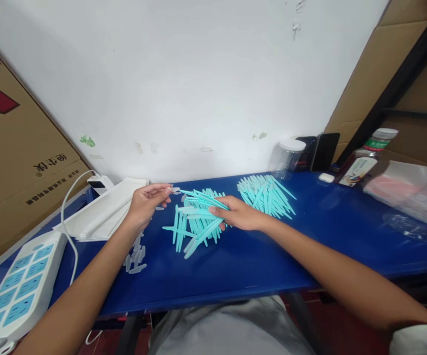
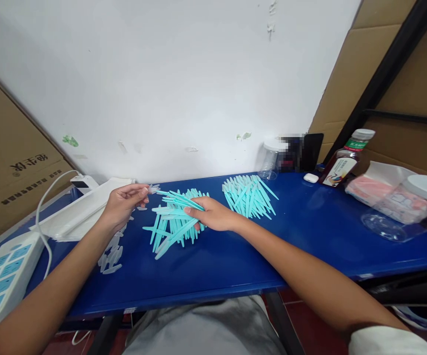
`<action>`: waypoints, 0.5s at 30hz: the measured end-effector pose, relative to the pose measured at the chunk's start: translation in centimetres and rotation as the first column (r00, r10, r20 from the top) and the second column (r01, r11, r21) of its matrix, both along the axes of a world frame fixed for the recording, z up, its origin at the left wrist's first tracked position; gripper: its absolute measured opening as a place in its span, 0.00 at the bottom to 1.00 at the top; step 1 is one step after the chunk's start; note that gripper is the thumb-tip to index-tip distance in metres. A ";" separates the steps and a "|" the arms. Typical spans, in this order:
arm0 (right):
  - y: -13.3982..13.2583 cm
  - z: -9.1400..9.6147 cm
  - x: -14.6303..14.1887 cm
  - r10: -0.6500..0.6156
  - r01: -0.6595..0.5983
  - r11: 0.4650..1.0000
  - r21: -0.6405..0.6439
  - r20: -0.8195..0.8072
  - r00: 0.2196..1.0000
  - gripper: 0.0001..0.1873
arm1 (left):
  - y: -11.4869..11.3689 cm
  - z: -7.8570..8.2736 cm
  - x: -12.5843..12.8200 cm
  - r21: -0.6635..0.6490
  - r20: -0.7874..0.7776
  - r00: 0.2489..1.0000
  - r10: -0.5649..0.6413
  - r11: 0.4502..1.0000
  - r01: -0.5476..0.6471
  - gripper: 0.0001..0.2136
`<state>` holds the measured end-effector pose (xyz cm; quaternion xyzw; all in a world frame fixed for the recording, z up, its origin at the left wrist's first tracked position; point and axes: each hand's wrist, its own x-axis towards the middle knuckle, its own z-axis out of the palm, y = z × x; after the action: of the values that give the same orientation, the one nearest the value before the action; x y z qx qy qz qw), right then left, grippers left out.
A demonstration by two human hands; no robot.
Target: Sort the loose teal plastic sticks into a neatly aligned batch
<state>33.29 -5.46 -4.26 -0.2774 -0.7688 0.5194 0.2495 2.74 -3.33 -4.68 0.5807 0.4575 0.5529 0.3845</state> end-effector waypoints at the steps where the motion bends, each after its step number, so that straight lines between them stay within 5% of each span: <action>1: 0.0 0.0 0.0 0.001 -0.001 1.000 0.001 -0.001 1.000 0.24 | 0.0 0.0 -0.1 -0.001 0.004 1.000 0.005 1.000 -0.005 0.19; 15: 0.0 -0.7 -0.2 0.069 -0.071 0.993 -0.093 -0.022 0.997 0.25 | -1.1 0.2 1.2 0.003 -0.138 0.987 -0.087 0.996 0.089 0.16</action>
<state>33.08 -5.46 -4.99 -0.2570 -0.7504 0.5659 0.2250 3.94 -4.44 -4.50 0.6387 0.4543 0.4961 0.3736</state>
